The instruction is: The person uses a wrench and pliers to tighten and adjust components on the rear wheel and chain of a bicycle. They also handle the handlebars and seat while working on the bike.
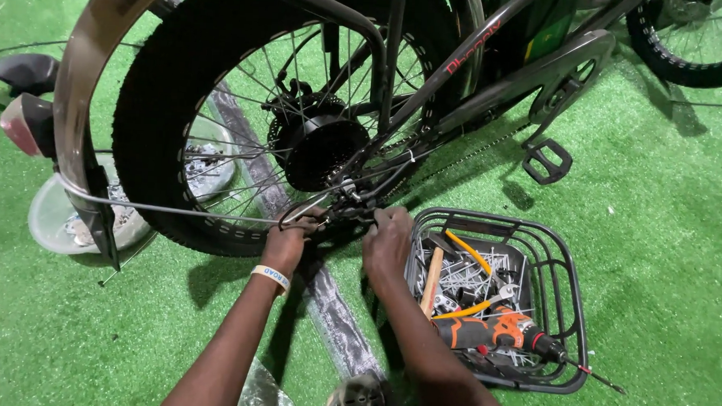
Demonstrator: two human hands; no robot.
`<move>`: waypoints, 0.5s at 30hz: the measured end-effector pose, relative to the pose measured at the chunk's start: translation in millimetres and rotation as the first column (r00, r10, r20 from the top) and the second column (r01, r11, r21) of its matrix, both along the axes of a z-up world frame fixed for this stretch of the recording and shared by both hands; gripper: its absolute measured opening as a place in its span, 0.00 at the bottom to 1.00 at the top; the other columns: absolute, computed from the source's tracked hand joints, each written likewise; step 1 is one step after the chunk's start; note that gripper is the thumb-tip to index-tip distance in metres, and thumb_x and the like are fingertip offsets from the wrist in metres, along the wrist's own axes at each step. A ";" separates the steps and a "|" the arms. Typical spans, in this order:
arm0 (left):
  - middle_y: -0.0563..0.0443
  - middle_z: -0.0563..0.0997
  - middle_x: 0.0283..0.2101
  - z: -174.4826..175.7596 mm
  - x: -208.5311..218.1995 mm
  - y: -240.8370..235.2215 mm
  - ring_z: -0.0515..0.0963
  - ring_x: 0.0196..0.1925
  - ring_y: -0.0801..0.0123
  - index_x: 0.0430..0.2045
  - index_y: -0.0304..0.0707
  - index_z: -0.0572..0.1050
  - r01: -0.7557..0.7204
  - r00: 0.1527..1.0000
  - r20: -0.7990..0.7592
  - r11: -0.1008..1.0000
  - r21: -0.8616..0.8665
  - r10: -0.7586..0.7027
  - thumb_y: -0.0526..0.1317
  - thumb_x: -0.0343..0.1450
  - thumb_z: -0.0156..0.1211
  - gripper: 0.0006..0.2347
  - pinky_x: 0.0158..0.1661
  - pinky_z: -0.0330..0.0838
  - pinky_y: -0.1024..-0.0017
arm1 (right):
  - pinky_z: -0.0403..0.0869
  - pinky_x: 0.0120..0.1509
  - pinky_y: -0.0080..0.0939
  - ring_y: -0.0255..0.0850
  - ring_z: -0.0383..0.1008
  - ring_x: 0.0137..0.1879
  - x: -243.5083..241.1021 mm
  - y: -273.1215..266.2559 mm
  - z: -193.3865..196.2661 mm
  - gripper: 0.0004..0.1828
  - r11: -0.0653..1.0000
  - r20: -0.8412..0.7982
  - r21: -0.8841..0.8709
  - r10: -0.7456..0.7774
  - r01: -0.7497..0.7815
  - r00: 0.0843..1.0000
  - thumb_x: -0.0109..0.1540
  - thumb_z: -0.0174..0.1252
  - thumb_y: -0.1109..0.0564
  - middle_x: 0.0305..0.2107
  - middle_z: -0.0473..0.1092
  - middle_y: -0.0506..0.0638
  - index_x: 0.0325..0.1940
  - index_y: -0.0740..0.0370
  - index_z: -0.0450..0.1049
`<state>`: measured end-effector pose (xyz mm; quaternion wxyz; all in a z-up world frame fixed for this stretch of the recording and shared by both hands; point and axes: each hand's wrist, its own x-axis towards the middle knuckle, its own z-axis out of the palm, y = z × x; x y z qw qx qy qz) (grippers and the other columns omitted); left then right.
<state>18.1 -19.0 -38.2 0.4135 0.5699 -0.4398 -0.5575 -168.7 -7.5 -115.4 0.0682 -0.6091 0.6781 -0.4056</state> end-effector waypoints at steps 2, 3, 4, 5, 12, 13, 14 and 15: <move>0.39 0.82 0.41 12.9 3.4 7.1 0.79 0.49 0.51 0.36 0.39 0.80 0.001 0.995 0.095 1.000 -0.015 0.001 0.32 0.67 0.52 0.09 0.48 0.72 0.60 | 0.73 0.47 0.51 0.54 0.65 0.48 -1.0 -1.8 0.1 0.12 1.000 0.017 -0.019 -0.020 0.021 1.000 0.52 0.50 0.63 0.36 0.63 0.53 0.37 0.64 0.75; 0.38 0.82 0.40 19.8 6.9 11.4 0.79 0.48 0.47 0.35 0.39 0.80 0.002 0.981 0.193 1.000 -0.031 0.004 0.30 0.68 0.48 0.11 0.48 0.73 0.59 | 0.72 0.49 0.49 0.52 0.65 0.48 0.6 -2.5 0.0 0.13 0.998 0.038 -0.038 -0.039 0.040 0.999 0.52 0.50 0.62 0.36 0.62 0.51 0.38 0.63 0.76; 0.38 0.82 0.40 22.3 10.6 15.5 0.79 0.48 0.47 0.35 0.39 0.80 -0.002 0.981 0.195 1.000 -0.030 0.008 0.30 0.68 0.48 0.11 0.48 0.73 0.59 | 0.72 0.49 0.49 0.52 0.65 0.48 0.8 -0.7 3.4 0.13 0.999 0.041 -0.037 -0.034 0.036 0.999 0.52 0.50 0.62 0.36 0.62 0.51 0.38 0.63 0.76; 0.43 0.83 0.38 24.7 13.9 19.9 0.79 0.48 0.52 0.31 0.42 0.81 -0.037 0.972 0.232 0.999 -0.034 0.044 0.30 0.65 0.46 0.13 0.48 0.73 0.59 | 0.71 0.48 0.51 0.52 0.65 0.45 0.7 1.6 6.6 0.15 0.999 0.046 -0.047 -0.014 0.016 0.999 0.51 0.50 0.56 0.34 0.62 0.51 0.39 0.61 0.76; 0.37 0.81 0.41 59.5 46.4 73.7 0.76 0.54 0.44 0.34 0.36 0.80 -0.141 0.895 0.422 0.989 -0.039 0.144 0.35 0.65 0.55 0.09 0.53 0.69 0.54 | 0.68 0.50 0.53 0.54 0.71 0.36 -21.2 -3.6 43.3 0.03 0.959 -0.201 -0.282 -0.023 -0.036 0.979 0.55 0.63 0.55 0.24 0.69 0.52 0.30 0.53 0.75; 0.37 0.81 0.41 55.5 50.8 79.1 0.76 0.54 0.44 0.34 0.36 0.80 -0.144 0.895 0.423 0.989 -0.035 0.145 0.35 0.65 0.55 0.09 0.53 0.69 0.54 | 0.68 0.50 0.53 0.54 0.71 0.36 -29.4 -2.3 49.3 0.03 0.960 -0.202 -0.278 -0.020 -0.038 0.979 0.55 0.63 0.55 0.24 0.69 0.52 0.30 0.53 0.75; 0.39 0.81 0.42 52.1 54.7 84.6 0.76 0.54 0.47 0.35 0.38 0.79 -0.128 0.874 0.467 0.991 -0.041 0.132 0.37 0.65 0.57 0.09 0.53 0.69 0.54 | 0.69 0.47 0.52 0.53 0.72 0.35 -38.1 -1.0 56.0 0.05 0.985 -0.150 -0.170 -0.055 0.029 0.987 0.55 0.65 0.52 0.23 0.70 0.51 0.30 0.52 0.76; 0.41 0.82 0.42 50.5 57.3 85.4 0.77 0.53 0.50 0.37 0.40 0.79 -0.110 0.853 0.508 0.992 -0.057 0.124 0.38 0.64 0.59 0.10 0.53 0.69 0.55 | 0.71 0.44 0.51 0.51 0.73 0.34 -48.3 -4.7 65.8 0.07 0.993 -0.104 -0.068 -0.100 0.093 0.990 0.55 0.66 0.49 0.21 0.71 0.49 0.29 0.52 0.77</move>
